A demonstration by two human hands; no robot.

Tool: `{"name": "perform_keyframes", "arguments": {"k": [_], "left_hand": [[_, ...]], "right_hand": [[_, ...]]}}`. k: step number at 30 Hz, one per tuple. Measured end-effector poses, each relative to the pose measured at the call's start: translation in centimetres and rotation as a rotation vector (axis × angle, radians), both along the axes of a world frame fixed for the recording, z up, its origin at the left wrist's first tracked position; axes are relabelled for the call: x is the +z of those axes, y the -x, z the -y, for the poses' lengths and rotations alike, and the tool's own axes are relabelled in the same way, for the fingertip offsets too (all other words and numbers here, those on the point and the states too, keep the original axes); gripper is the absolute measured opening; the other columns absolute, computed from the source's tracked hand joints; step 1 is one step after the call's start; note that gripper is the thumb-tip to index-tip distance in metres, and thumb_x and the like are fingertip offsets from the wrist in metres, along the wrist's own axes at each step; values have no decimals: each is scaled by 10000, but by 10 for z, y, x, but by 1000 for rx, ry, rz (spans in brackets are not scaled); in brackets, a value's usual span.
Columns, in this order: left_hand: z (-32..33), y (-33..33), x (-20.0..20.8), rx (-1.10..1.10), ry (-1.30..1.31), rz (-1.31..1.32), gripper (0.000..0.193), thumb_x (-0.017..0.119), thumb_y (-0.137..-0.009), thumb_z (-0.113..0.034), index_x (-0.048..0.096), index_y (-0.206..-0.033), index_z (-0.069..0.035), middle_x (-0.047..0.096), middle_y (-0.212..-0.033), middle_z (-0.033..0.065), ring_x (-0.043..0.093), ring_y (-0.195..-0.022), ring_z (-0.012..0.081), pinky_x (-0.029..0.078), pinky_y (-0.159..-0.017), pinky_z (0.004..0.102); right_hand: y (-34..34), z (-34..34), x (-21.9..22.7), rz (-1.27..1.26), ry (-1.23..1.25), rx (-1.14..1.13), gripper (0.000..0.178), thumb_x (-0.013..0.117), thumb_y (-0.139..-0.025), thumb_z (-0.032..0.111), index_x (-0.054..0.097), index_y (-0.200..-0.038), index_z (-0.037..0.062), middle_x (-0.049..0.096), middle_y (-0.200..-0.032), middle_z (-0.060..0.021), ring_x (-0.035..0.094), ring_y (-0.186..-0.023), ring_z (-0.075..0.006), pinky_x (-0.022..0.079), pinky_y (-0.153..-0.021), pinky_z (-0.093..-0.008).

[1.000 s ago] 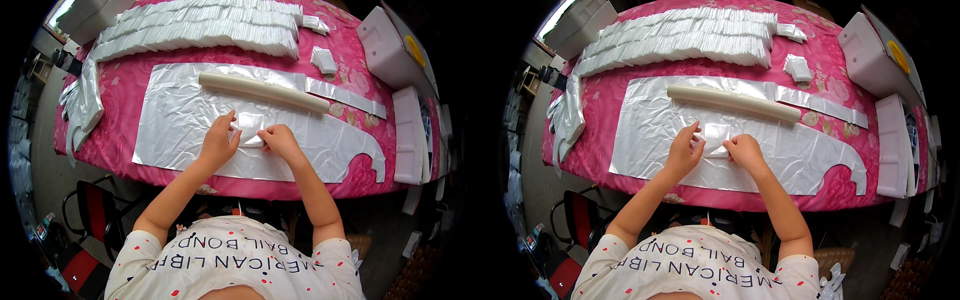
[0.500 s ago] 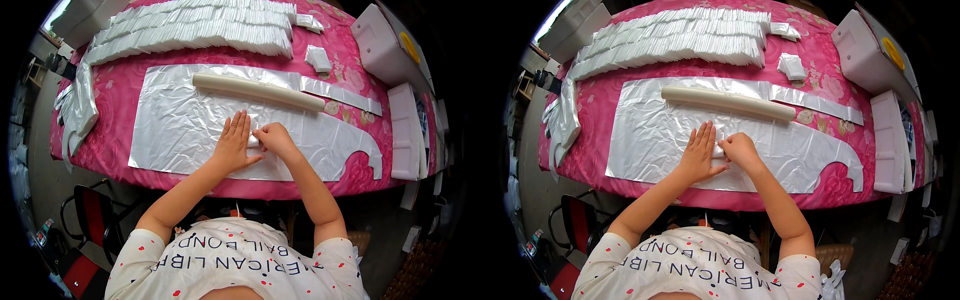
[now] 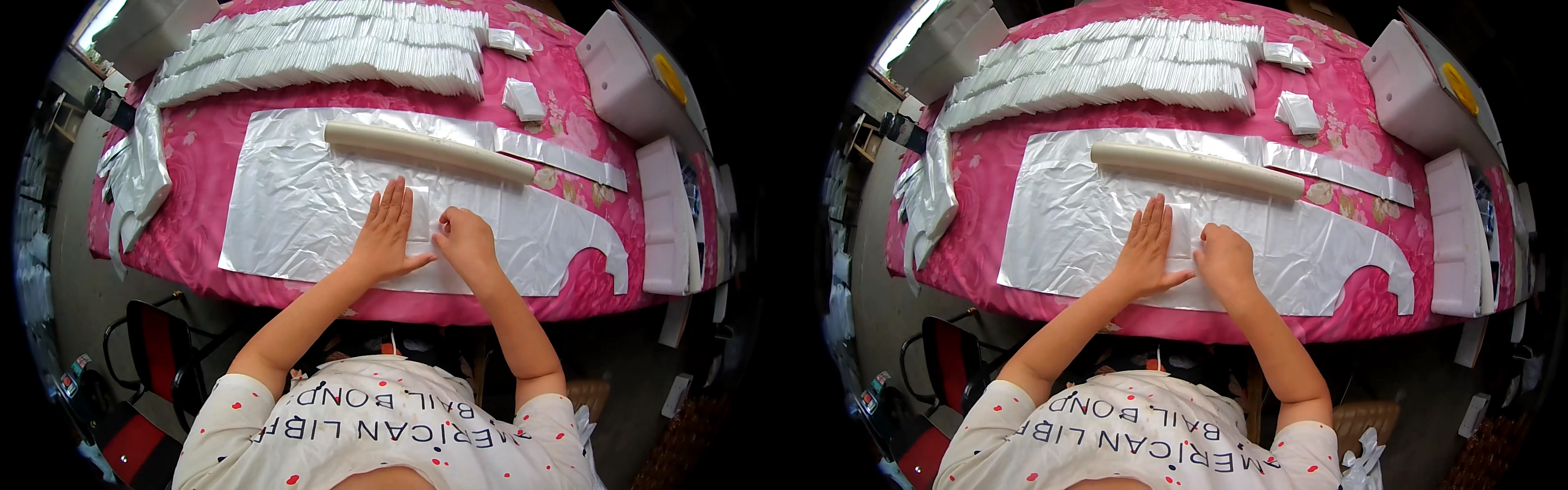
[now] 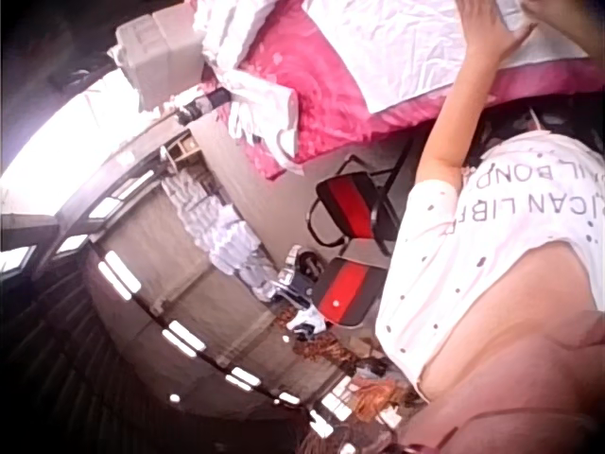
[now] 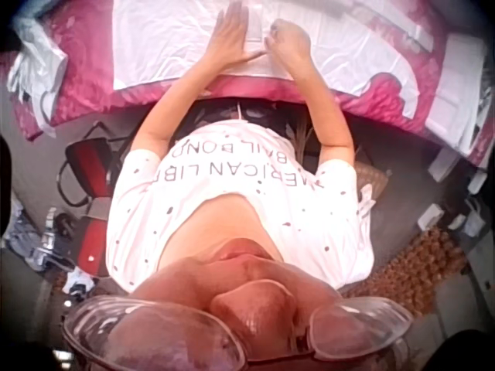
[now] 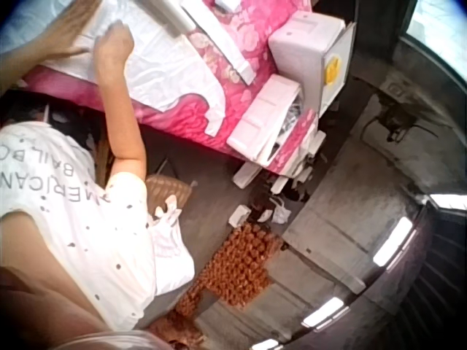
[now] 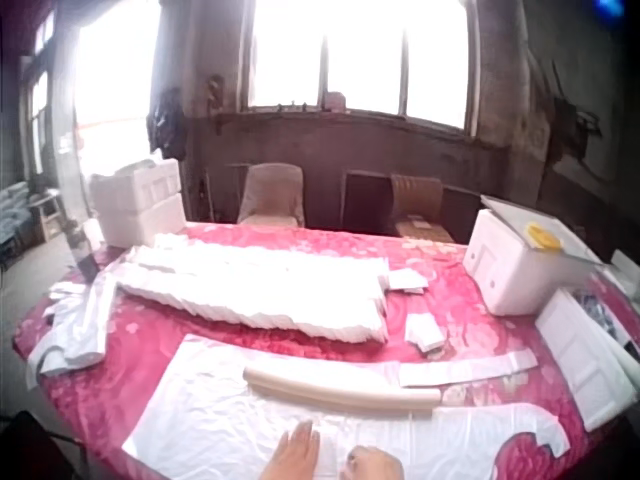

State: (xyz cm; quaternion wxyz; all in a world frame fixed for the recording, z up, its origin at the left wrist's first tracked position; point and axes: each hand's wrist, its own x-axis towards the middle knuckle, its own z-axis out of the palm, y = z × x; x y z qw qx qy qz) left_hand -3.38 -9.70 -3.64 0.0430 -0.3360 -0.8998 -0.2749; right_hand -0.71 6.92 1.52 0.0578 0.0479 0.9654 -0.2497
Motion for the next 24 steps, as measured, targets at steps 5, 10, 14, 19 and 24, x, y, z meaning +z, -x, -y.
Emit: {"name": "perform_keyframes", "arguments": {"k": [5, 10, 14, 19, 24], "left_hand": [[41, -46, 26, 50, -576, 521, 539, 579, -865, -251, 400, -1290, 27, 416, -1298, 244, 414, -1219, 300, 335, -1012, 387], [97, -102, 30, 185, -602, 1641, 287, 470, -944, -171, 609, -1035, 64, 658, -965, 169, 649, -880, 211, 515, -807, 312], [123, -139, 20, 505, -588, 1621, 334, 493, -936, -204, 566, -1115, 68, 629, -1061, 178, 629, -934, 204, 505, -809, 291], [134, -143, 0, 564, -825, 1416, 223, 524, -890, -99, 605, -1036, 49, 651, -957, 127, 620, -811, 155, 496, -700, 268], [122, -125, 19, 355, -371, 968, 93, 604, -786, -43, 663, -823, 18, 660, -713, 77, 592, -617, 133, 460, -570, 274]], "right_hand": [[23, 24, -16, -445, 3, 316, 413, 658, -769, 249, 566, -1091, 8, 559, -1121, -163, 504, -1078, -309, 389, -929, -408], [29, 55, -44, -386, -38, 377, 616, 592, -823, 367, 424, -1301, 16, 340, -1391, -215, 283, -1313, -333, 192, -1084, -458], [-14, 99, -45, -289, 143, 406, 590, 524, -865, 383, 410, -1314, 18, 287, -1427, -204, 238, -1340, -327, 167, -1090, -448], [-81, 137, -45, -218, 422, 540, 570, 519, -870, 318, 383, -1327, 5, 260, -1445, -188, 208, -1354, -334, 137, -1096, -459], [-83, 117, -27, -305, 380, 622, 424, 559, -842, 254, 505, -1197, 29, 334, -1402, -178, 230, -1346, -332, 127, -1097, -484]]}}
